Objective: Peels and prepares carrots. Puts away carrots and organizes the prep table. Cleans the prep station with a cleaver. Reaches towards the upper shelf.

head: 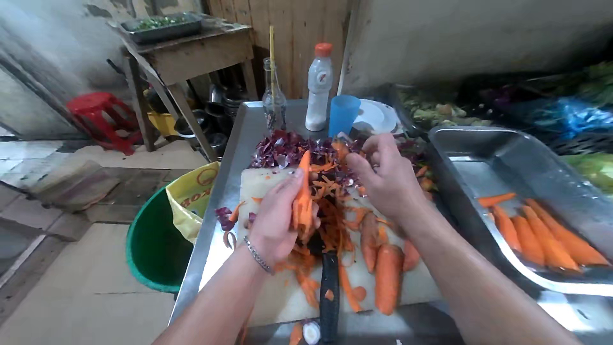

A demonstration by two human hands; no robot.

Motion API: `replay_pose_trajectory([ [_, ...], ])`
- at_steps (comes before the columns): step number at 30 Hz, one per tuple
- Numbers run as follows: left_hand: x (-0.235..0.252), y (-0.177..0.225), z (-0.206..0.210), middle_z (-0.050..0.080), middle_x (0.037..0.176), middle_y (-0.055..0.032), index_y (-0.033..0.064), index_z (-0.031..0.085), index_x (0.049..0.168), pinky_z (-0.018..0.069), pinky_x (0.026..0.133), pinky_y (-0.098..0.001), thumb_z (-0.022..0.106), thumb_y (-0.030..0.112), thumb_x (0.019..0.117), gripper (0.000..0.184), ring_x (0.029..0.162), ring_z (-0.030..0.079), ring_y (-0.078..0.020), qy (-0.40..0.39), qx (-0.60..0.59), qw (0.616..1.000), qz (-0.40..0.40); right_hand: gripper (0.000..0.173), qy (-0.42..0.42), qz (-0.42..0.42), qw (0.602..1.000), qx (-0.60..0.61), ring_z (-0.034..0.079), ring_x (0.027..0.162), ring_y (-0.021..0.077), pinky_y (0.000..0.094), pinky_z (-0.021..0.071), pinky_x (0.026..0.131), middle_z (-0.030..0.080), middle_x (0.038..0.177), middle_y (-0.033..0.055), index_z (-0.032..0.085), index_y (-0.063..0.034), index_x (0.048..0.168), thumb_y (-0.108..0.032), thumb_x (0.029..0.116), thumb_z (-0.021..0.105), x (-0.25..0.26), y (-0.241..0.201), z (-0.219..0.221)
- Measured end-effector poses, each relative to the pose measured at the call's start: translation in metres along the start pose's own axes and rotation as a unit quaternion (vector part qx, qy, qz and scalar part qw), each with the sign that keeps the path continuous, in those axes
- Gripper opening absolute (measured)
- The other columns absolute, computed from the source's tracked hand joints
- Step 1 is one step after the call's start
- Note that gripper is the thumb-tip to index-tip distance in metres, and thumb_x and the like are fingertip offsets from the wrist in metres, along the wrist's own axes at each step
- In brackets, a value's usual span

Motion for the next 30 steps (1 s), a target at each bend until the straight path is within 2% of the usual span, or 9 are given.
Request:
replay_pose_trajectory([
  [2,0.004,0.002,-0.009,0.061,0.088,-0.0032,0.0111,0.059,0.129,0.0546,0.056,-0.0240,0.037,0.044,0.1108,0.044,0.061,0.059,-0.0101,0.031,-0.028,0.999,0.003,0.049,-0.047,-0.004,0.999,0.009,0.061,0.064,0.0228,0.0461,0.0521,0.057,0.061,0.079,0.0068,0.051,-0.0090,0.126,-0.053,0.1039,0.052,-0.009,-0.014,0.009],
  [6,0.007,0.004,-0.022,0.065,0.083,-0.0029,0.0124,0.066,0.112,0.0532,0.059,-0.0274,0.038,0.046,0.1099,0.043,0.067,0.061,-0.0124,0.115,-0.050,0.992,0.011,0.043,-0.108,-0.055,0.992,0.023,0.062,0.059,0.0174,0.0405,0.0531,0.051,0.062,0.075,0.0019,0.055,-0.0123,0.122,-0.051,0.1037,0.052,-0.032,-0.039,0.031],
  [8,0.008,0.006,-0.024,0.066,0.083,-0.0018,0.0121,0.066,0.116,0.0555,0.063,-0.0273,0.037,0.044,0.1105,0.043,0.070,0.064,-0.0112,0.112,-0.051,0.992,0.042,0.045,-0.132,-0.085,0.987,0.025,0.063,0.061,0.0153,0.0404,0.0545,0.052,0.062,0.073,-0.0013,0.057,-0.0143,0.119,-0.056,0.1019,0.052,-0.044,-0.055,0.042],
  [13,0.008,0.012,-0.029,0.064,0.083,0.0006,0.0119,0.061,0.118,0.0562,0.058,-0.0198,0.036,0.039,0.1117,0.037,0.066,0.065,-0.0059,0.105,-0.095,0.985,0.100,0.051,-0.089,-0.183,0.978,-0.038,0.061,0.056,0.0142,0.0348,0.0501,0.046,0.059,0.070,-0.0032,0.058,-0.0142,0.115,-0.062,0.0990,0.052,-0.062,-0.083,0.053],
  [20,0.001,0.017,-0.018,0.063,0.084,0.0003,0.0136,0.063,0.118,0.0555,0.061,-0.0240,0.031,0.042,0.1121,0.043,0.069,0.063,-0.0081,0.098,-0.041,0.989,0.100,0.047,-0.067,-0.136,0.988,-0.012,0.064,0.057,0.0224,0.0439,0.0522,0.047,0.062,0.069,0.0032,0.057,-0.0092,0.121,-0.053,0.1022,0.055,-0.045,-0.060,0.046],
  [23,0.002,0.015,-0.014,0.065,0.087,-0.0022,0.0150,0.065,0.122,0.0553,0.059,-0.0253,0.032,0.047,0.1110,0.047,0.067,0.063,-0.0098,0.074,-0.028,0.992,0.097,0.046,-0.086,-0.105,0.991,0.021,0.060,0.058,0.0147,0.0379,0.0513,0.050,0.059,0.071,-0.0023,0.055,-0.0141,0.120,-0.057,0.1031,0.048,-0.036,-0.042,0.040],
  [25,0.003,0.016,-0.018,0.065,0.091,-0.0009,0.0142,0.063,0.125,0.0565,0.066,-0.0256,0.032,0.044,0.1117,0.045,0.073,0.064,-0.0097,0.072,-0.047,0.991,0.101,0.047,-0.105,-0.135,0.984,0.042,0.063,0.062,0.0103,0.0343,0.0544,0.052,0.062,0.076,-0.0048,0.056,-0.0150,0.120,-0.058,0.1022,0.049,-0.042,-0.053,0.042],
  [27,0.005,0.017,-0.022,0.063,0.085,-0.0004,0.0124,0.062,0.124,0.0559,0.060,-0.0225,0.032,0.040,0.1122,0.042,0.066,0.063,-0.0082,0.089,-0.072,0.988,0.099,0.050,-0.117,-0.171,0.978,0.036,0.066,0.068,0.0110,0.0356,0.0569,0.056,0.065,0.081,-0.0043,0.058,-0.0156,0.121,-0.060,0.1005,0.051,-0.053,-0.069,0.048],
  [30,0.004,0.019,-0.024,0.064,0.083,0.0000,0.0124,0.062,0.122,0.0553,0.057,-0.0203,0.032,0.039,0.1126,0.042,0.064,0.063,-0.0063,0.100,-0.087,0.986,0.099,0.054,-0.117,-0.206,0.972,0.003,0.065,0.063,0.0125,0.0358,0.0537,0.050,0.062,0.074,-0.0042,0.057,-0.0156,0.119,-0.065,0.0993,0.048,-0.060,-0.079,0.056],
])
Point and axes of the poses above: each hand's wrist, its own x-axis towards the middle knuckle, its own z-axis out of the palm, y = z × x, the point moved 8 cm from there along x, towards the middle knuckle
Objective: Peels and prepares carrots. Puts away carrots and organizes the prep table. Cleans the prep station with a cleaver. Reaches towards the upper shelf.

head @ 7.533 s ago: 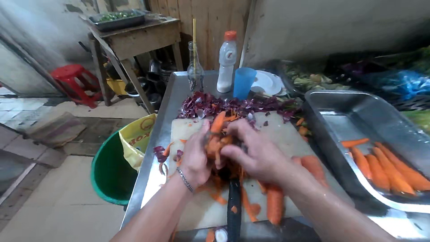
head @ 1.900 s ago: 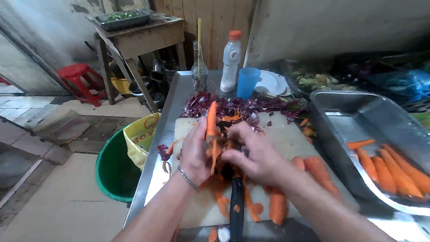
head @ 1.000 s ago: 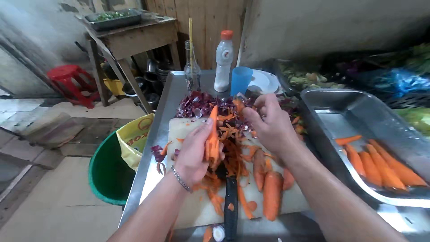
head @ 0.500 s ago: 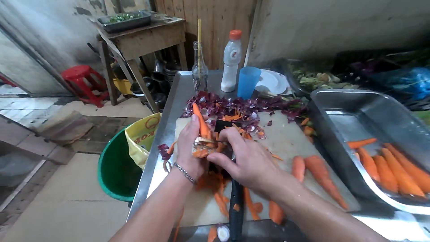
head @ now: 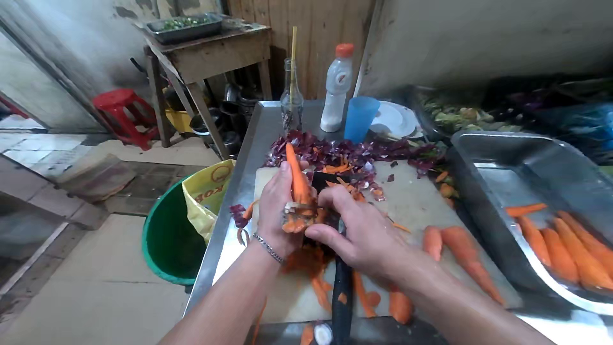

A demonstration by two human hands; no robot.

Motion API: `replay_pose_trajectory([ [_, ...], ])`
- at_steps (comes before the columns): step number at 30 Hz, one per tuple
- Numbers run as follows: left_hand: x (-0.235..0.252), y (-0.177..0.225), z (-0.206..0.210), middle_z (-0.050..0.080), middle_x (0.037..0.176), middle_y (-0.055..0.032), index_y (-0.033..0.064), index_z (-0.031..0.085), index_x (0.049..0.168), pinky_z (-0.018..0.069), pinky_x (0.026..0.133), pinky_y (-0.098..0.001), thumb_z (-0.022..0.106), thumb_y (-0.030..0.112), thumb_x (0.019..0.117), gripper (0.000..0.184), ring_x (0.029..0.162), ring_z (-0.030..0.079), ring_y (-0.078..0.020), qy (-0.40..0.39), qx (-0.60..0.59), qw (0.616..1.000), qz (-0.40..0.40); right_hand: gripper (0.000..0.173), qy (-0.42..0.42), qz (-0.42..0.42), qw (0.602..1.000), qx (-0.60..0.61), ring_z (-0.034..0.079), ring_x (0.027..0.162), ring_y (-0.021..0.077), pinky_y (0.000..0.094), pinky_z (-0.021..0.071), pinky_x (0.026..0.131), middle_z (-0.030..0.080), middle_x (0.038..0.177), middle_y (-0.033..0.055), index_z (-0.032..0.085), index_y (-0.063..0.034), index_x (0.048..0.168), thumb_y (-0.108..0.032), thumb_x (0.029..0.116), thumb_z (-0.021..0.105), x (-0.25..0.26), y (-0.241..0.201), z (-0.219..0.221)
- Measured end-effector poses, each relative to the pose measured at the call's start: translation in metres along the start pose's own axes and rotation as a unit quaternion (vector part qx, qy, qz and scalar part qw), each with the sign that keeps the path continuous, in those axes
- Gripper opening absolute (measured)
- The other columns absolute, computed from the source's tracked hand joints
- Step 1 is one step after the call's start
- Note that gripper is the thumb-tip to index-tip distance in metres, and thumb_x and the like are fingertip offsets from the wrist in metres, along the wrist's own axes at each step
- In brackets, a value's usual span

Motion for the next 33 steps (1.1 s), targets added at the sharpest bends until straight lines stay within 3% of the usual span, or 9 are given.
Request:
replay_pose_trajectory([
  [9,-0.004,-0.007,0.007,0.063,0.082,-0.0007,0.0099,0.063,0.119,0.0564,0.060,-0.0224,0.034,0.040,0.1121,0.042,0.066,0.063,-0.0079,-0.042,-0.005,0.999,-0.029,0.054,0.012,-0.053,0.998,-0.013,0.067,0.066,0.0162,0.0389,0.0554,0.053,0.065,0.079,-0.0001,0.058,-0.0116,0.121,-0.061,0.1003,0.051,0.001,0.014,-0.004],
  [13,-0.008,-0.012,0.009,0.063,0.085,0.0000,0.0148,0.065,0.121,0.0530,0.059,-0.0221,0.033,0.046,0.1108,0.046,0.066,0.061,-0.0073,-0.065,0.030,0.996,-0.044,0.056,0.015,-0.042,0.999,-0.015,0.067,0.069,0.0164,0.0398,0.0566,0.056,0.066,0.082,0.0005,0.057,-0.0120,0.123,-0.063,0.1003,0.049,0.003,0.024,-0.008],
  [18,-0.014,-0.015,0.013,0.065,0.085,-0.0019,0.0217,0.066,0.123,0.0470,0.047,-0.0211,0.034,0.056,0.1077,0.049,0.057,0.057,-0.0074,-0.092,0.067,0.991,-0.066,0.056,0.034,-0.054,0.997,-0.033,0.065,0.063,0.0153,0.0386,0.0538,0.051,0.064,0.077,-0.0013,0.058,-0.0123,0.121,-0.063,0.0998,0.049,0.003,0.031,-0.012],
  [23,-0.014,-0.017,0.016,0.062,0.080,-0.0041,0.0197,0.065,0.125,0.0436,0.041,-0.0204,0.031,0.055,0.1085,0.051,0.049,0.053,-0.0077,-0.111,0.063,0.988,-0.092,0.056,0.056,-0.080,0.994,-0.047,0.066,0.065,0.0176,0.0391,0.0541,0.051,0.064,0.079,0.0011,0.057,-0.0110,0.119,-0.063,0.1002,0.050,0.004,0.034,-0.015],
  [25,-0.017,-0.020,0.018,0.061,0.077,-0.0037,0.0173,0.064,0.119,0.0437,0.040,-0.0202,0.031,0.053,0.1095,0.049,0.048,0.052,-0.0079,-0.110,0.063,0.985,-0.115,0.056,0.056,-0.057,0.996,-0.039,0.068,0.068,0.0205,0.0428,0.0567,0.054,0.067,0.083,0.0044,0.058,-0.0083,0.122,-0.060,0.1010,0.051,0.006,0.039,-0.019],
  [26,-0.020,-0.023,0.021,0.058,0.073,-0.0036,0.0145,0.060,0.109,0.0444,0.040,-0.0205,0.030,0.049,0.1104,0.046,0.047,0.051,-0.0081,-0.112,0.071,0.983,-0.128,0.056,0.057,-0.033,0.997,-0.033,0.068,0.068,0.0222,0.0449,0.0565,0.056,0.067,0.083,0.0062,0.057,-0.0066,0.124,-0.057,0.1013,0.053,0.007,0.045,-0.023],
  [28,-0.023,-0.027,0.027,0.057,0.075,-0.0050,0.0098,0.057,0.105,0.0467,0.041,-0.0213,0.029,0.041,0.1110,0.042,0.047,0.052,-0.0089,-0.131,0.082,0.978,-0.139,0.053,0.076,-0.006,0.996,-0.041,0.064,0.064,0.0206,0.0424,0.0537,0.053,0.064,0.080,0.0048,0.056,-0.0073,0.124,-0.055,0.1012,0.053,0.007,0.058,-0.034],
  [31,-0.022,-0.027,0.029,0.060,0.080,-0.0058,0.0090,0.058,0.111,0.0473,0.042,-0.0214,0.028,0.046,0.1117,0.048,0.049,0.053,-0.0092,-0.153,0.098,0.974,-0.133,0.053,0.099,0.044,0.993,-0.052,0.065,0.066,0.0237,0.0469,0.0538,0.056,0.064,0.080,0.0062,0.056,-0.0070,0.121,-0.056,0.1007,0.053,0.011,0.076,-0.045],
  [33,-0.021,-0.024,0.027,0.060,0.085,-0.0050,0.0122,0.060,0.126,0.0472,0.043,-0.0209,0.029,0.048,0.1112,0.049,0.050,0.053,-0.0085,-0.163,0.103,0.973,-0.124,0.053,0.118,0.101,0.987,-0.043,0.064,0.064,0.0270,0.0500,0.0536,0.055,0.063,0.078,0.0093,0.055,-0.0046,0.123,-0.053,0.1024,0.054,0.012,0.086,-0.053],
])
Point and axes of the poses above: each hand's wrist, its own x-axis towards the middle knuckle, its own z-axis out of the palm, y = z × x, the point moved 8 cm from there along x, towards the middle knuckle
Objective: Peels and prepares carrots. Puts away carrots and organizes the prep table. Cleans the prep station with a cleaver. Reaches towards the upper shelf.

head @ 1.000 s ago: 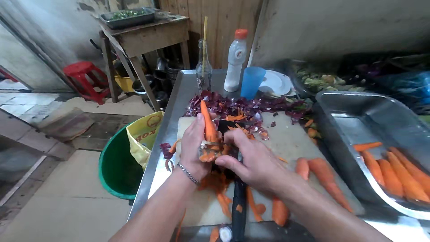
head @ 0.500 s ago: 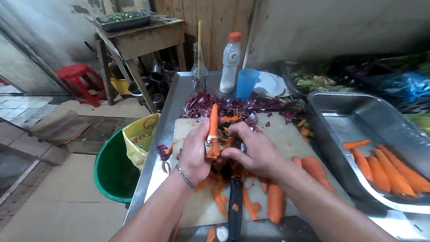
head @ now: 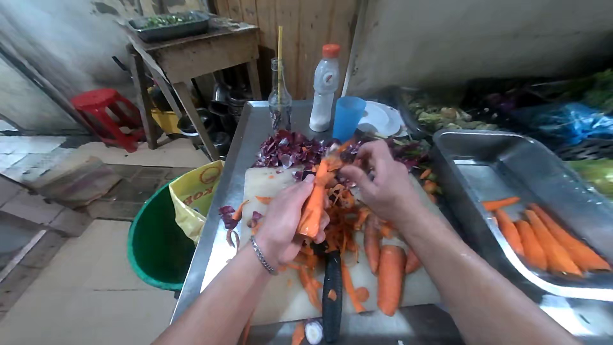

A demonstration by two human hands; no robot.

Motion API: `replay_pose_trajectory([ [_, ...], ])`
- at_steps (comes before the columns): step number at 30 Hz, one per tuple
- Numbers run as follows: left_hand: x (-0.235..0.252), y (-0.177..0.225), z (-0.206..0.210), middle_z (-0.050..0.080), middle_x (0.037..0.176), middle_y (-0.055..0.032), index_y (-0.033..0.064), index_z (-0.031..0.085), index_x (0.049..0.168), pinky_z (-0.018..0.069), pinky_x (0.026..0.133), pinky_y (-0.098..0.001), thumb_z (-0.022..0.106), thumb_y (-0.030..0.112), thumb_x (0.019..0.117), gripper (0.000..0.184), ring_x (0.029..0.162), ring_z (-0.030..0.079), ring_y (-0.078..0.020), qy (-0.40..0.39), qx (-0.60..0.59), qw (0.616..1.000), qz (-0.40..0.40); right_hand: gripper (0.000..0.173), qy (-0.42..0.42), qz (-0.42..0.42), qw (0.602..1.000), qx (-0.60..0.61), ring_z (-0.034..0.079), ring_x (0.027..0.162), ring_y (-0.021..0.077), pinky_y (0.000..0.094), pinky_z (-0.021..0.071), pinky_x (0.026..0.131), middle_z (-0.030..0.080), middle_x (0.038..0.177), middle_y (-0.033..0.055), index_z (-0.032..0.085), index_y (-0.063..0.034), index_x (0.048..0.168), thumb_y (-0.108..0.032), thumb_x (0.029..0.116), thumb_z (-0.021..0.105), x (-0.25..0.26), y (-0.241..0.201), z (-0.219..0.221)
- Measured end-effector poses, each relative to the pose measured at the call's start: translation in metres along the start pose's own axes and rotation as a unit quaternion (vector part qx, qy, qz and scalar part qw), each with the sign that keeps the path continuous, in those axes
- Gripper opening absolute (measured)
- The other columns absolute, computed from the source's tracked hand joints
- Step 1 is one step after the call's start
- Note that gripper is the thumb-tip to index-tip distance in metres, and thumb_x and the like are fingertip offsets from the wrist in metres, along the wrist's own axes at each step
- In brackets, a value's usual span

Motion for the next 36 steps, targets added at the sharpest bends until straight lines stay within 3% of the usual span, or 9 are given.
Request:
replay_pose_trajectory([
  [4,0.003,0.002,-0.011,0.059,0.082,-0.0050,0.0121,0.060,0.123,0.0520,0.049,-0.0235,0.035,0.051,0.1099,0.048,0.056,0.057,-0.0107,0.053,-0.023,0.998,0.005,0.046,-0.013,0.062,0.997,0.043,0.060,0.062,0.0193,0.0430,0.0522,0.055,0.060,0.078,0.0043,0.052,-0.0092,0.123,-0.051,0.1035,0.052,-0.001,-0.001,-0.008],
  [11,0.001,0.001,-0.019,0.070,0.098,-0.0009,0.0205,0.067,0.125,0.0576,0.066,-0.0262,0.044,0.053,0.1058,0.044,0.078,0.068,-0.0091,0.054,-0.043,0.997,0.018,0.051,-0.114,-0.108,0.987,0.042,0.066,0.065,0.0129,0.0373,0.0552,0.051,0.064,0.078,-0.0037,0.058,-0.0145,0.119,-0.062,0.1002,0.050,-0.034,-0.067,0.030],
  [15,0.000,0.001,-0.011,0.064,0.081,-0.0026,0.0183,0.064,0.119,0.0490,0.045,-0.0207,0.037,0.053,0.1078,0.046,0.055,0.058,-0.0073,0.051,-0.051,0.997,0.011,0.054,-0.108,-0.121,0.987,0.018,0.069,0.072,0.0172,0.0418,0.0572,0.057,0.068,0.086,0.0001,0.057,-0.0128,0.123,-0.061,0.1001,0.051,-0.028,-0.055,0.028],
  [19,0.000,-0.001,-0.009,0.062,0.077,-0.0030,0.0164,0.063,0.112,0.0468,0.042,-0.0204,0.037,0.052,0.1082,0.045,0.052,0.056,-0.0078,0.058,-0.055,0.997,-0.012,0.052,-0.077,-0.138,0.987,0.005,0.069,0.073,0.0199,0.0423,0.0567,0.056,0.069,0.090,0.0033,0.057,-0.0109,0.122,-0.058,0.1006,0.053,-0.025,-0.051,0.024],
  [22,-0.001,-0.004,-0.003,0.058,0.073,-0.0048,0.0101,0.059,0.105,0.0480,0.043,-0.0213,0.034,0.039,0.1096,0.039,0.049,0.054,-0.0089,0.019,-0.029,0.999,-0.024,0.052,-0.057,-0.082,0.995,0.004,0.066,0.066,0.0229,0.0464,0.0556,0.056,0.065,0.079,0.0047,0.056,-0.0083,0.124,-0.054,0.1009,0.055,-0.012,-0.031,0.017],
  [26,0.001,-0.006,0.007,0.058,0.082,-0.0054,0.0087,0.061,0.129,0.0509,0.046,-0.0220,0.029,0.044,0.1115,0.050,0.053,0.054,-0.0094,-0.049,-0.008,0.998,-0.024,0.051,-0.011,0.034,0.999,-0.006,0.066,0.067,0.0305,0.0538,0.0545,0.059,0.065,0.080,0.0112,0.053,-0.0054,0.127,-0.051,0.1032,0.054,0.001,0.007,-0.006],
  [32,0.000,0.001,-0.007,0.061,0.094,-0.0035,0.0140,0.058,0.133,0.0533,0.056,-0.0213,0.042,0.046,0.1090,0.044,0.064,0.059,-0.0081,0.038,-0.029,0.999,-0.010,0.055,-0.049,0.128,0.990,0.019,0.068,0.076,0.0273,0.0520,0.0554,0.065,0.067,0.091,0.0103,0.049,-0.0099,0.131,-0.054,0.0988,0.060,0.001,0.014,-0.017],
  [34,0.003,0.004,-0.011,0.060,0.095,-0.0052,0.0090,0.058,0.132,0.0543,0.058,-0.0225,0.041,0.039,0.1107,0.040,0.065,0.059,-0.0100,0.059,-0.056,0.997,-0.004,0.045,-0.119,0.101,0.986,0.061,0.065,0.069,0.0190,0.0423,0.0553,0.059,0.067,0.091,0.0050,0.052,-0.0135,0.127,-0.048,0.0998,0.062,-0.003,0.001,-0.023],
  [36,0.003,0.006,-0.012,0.061,0.092,-0.0050,0.0070,0.060,0.126,0.0563,0.060,-0.0243,0.036,0.038,0.1121,0.042,0.066,0.061,-0.0110,0.069,-0.074,0.995,-0.003,0.025,-0.206,0.077,0.955,0.200,0.052,0.048,0.0075,0.0233,0.0441,0.041,0.067,0.082,-0.0012,0.057,-0.0177,0.117,-0.039,0.1048,0.052,-0.010,-0.011,-0.027],
])
Point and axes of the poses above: each hand's wrist, its own x-axis towards the middle knuckle, its own z-axis out of the palm, y = z × x, the point moved 8 cm from there along x, towards the middle knuckle
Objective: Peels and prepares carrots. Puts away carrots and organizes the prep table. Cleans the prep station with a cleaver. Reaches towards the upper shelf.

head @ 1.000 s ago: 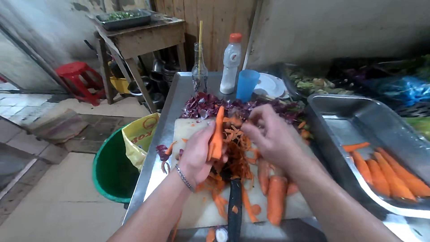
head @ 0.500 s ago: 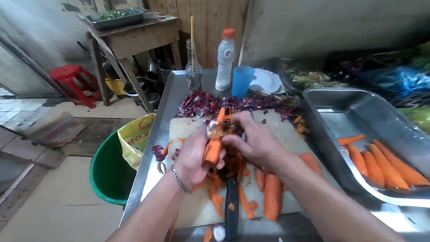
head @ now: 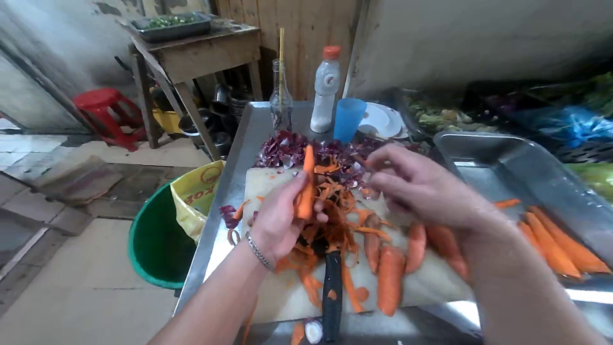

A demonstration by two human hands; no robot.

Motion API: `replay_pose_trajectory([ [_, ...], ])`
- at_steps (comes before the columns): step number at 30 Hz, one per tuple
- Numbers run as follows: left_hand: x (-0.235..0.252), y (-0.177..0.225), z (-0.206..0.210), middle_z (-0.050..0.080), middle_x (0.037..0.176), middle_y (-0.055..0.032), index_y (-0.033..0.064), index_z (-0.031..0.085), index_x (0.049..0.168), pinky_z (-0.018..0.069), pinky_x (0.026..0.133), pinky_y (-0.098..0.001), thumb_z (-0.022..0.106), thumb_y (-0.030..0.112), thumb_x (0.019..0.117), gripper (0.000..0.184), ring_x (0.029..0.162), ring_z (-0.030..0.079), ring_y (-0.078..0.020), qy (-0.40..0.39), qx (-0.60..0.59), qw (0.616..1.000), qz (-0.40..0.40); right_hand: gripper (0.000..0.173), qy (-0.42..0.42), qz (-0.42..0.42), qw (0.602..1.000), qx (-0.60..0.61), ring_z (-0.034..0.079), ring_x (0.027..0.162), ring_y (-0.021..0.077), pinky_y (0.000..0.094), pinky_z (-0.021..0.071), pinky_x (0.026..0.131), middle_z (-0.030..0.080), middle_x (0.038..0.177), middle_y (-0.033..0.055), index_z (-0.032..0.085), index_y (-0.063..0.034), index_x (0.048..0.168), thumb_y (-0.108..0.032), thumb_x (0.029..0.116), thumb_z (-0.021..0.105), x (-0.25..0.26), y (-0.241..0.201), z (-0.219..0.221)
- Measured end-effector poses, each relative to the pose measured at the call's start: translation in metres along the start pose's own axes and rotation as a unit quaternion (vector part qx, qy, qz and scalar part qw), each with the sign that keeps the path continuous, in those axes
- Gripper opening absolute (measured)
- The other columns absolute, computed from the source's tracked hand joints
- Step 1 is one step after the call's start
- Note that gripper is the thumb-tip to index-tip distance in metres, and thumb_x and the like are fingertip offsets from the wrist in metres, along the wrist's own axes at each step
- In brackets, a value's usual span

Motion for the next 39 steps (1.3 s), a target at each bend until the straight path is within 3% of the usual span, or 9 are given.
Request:
replay_pose_trajectory([
  [2,0.000,0.000,-0.001,0.061,0.087,-0.0048,0.0062,0.061,0.123,0.0578,0.062,-0.0273,0.029,0.041,0.1127,0.048,0.066,0.062,-0.0130,0.004,0.002,1.000,0.005,0.035,-0.062,0.009,0.994,0.089,0.049,0.040,0.0061,0.0190,0.0421,0.035,0.069,0.078,0.0020,0.062,-0.0153,0.108,-0.042,0.1095,0.040,-0.006,0.003,0.005],
  [4,0.002,0.001,-0.003,0.062,0.084,-0.0047,0.0066,0.062,0.122,0.0562,0.063,-0.0271,0.027,0.043,0.1128,0.051,0.067,0.062,-0.0133,0.008,0.038,0.999,0.028,0.038,-0.037,0.051,0.997,-0.042,0.051,0.047,0.0119,0.0297,0.0440,0.043,0.065,0.071,0.0004,0.067,-0.0147,0.105,-0.038,0.1115,0.038,-0.003,0.010,0.007],
  [7,0.004,0.007,-0.008,0.063,0.085,-0.0037,0.0081,0.064,0.122,0.0519,0.062,-0.0239,0.026,0.041,0.1130,0.051,0.069,0.060,-0.0116,0.024,0.106,0.992,0.066,0.040,-0.044,0.024,0.998,-0.039,0.048,0.044,0.0084,0.0235,0.0403,0.038,0.057,0.063,-0.0023,0.065,-0.0160,0.103,-0.041,0.1112,0.036,0.000,0.005,0.025],
  [14,0.006,0.015,-0.017,0.068,0.095,-0.0063,0.0114,0.063,0.122,0.0580,0.071,-0.0333,0.034,0.044,0.1113,0.045,0.081,0.067,-0.0167,0.082,0.110,0.985,0.104,0.050,0.027,-0.064,0.978,-0.198,0.068,0.081,0.0150,0.0445,0.0569,0.069,0.068,0.093,-0.0003,0.063,-0.0174,0.126,-0.056,0.1065,0.038,0.005,-0.010,0.058],
  [22,0.005,0.016,-0.025,0.064,0.079,-0.0007,0.0106,0.061,0.115,0.0561,0.061,-0.0216,0.032,0.040,0.1124,0.041,0.068,0.065,-0.0074,0.100,-0.042,0.980,0.168,0.053,0.124,-0.188,0.943,-0.244,0.065,0.062,0.0163,0.0365,0.0531,0.049,0.067,0.087,0.0030,0.062,-0.0101,0.118,-0.059,0.1000,0.052,-0.006,-0.045,0.097],
  [26,0.001,0.015,-0.020,0.065,0.081,-0.0023,0.0119,0.062,0.118,0.0557,0.060,-0.0252,0.030,0.044,0.1119,0.045,0.068,0.064,-0.0106,0.114,0.002,0.984,0.134,0.052,0.114,-0.135,0.955,-0.240,0.068,0.069,0.0251,0.0468,0.0555,0.055,0.068,0.087,0.0079,0.062,-0.0074,0.122,-0.054,0.1013,0.055,0.004,-0.026,0.079],
  [28,-0.001,0.015,-0.013,0.062,0.076,-0.0046,0.0113,0.058,0.114,0.0523,0.049,-0.0253,0.028,0.048,0.1112,0.048,0.056,0.059,-0.0122,0.087,0.020,0.988,0.126,0.050,0.122,-0.084,0.965,-0.216,0.069,0.073,0.0266,0.0505,0.0559,0.060,0.068,0.086,0.0083,0.062,-0.0093,0.124,-0.053,0.1028,0.053,0.010,-0.011,0.062],
  [33,0.002,0.009,-0.012,0.065,0.078,-0.0038,0.0136,0.066,0.117,0.0519,0.049,-0.0243,0.030,0.048,0.1109,0.050,0.057,0.060,-0.0104,0.057,0.030,0.992,0.107,0.052,0.075,-0.145,0.970,-0.179,0.066,0.073,0.0101,0.0367,0.0569,0.060,0.066,0.083,-0.0034,0.064,-0.0147,0.117,-0.062,0.1011,0.047,0.000,-0.020,0.065],
  [39,0.000,0.005,-0.009,0.067,0.084,-0.0047,0.0132,0.066,0.122,0.0532,0.053,-0.0240,0.033,0.047,0.1105,0.048,0.062,0.062,-0.0100,0.023,0.049,0.996,0.070,0.050,0.079,-0.210,0.951,-0.210,0.066,0.069,0.0118,0.0358,0.0548,0.055,0.065,0.081,-0.0024,0.064,-0.0131,0.113,-0.059,0.1004,0.051,-0.001,-0.025,0.072],
])
Point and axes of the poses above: each hand's wrist, its own x-axis towards the middle knuckle, its own z-axis out of the palm, y = z × x, the point moved 8 cm from there along x, towards the middle knuckle
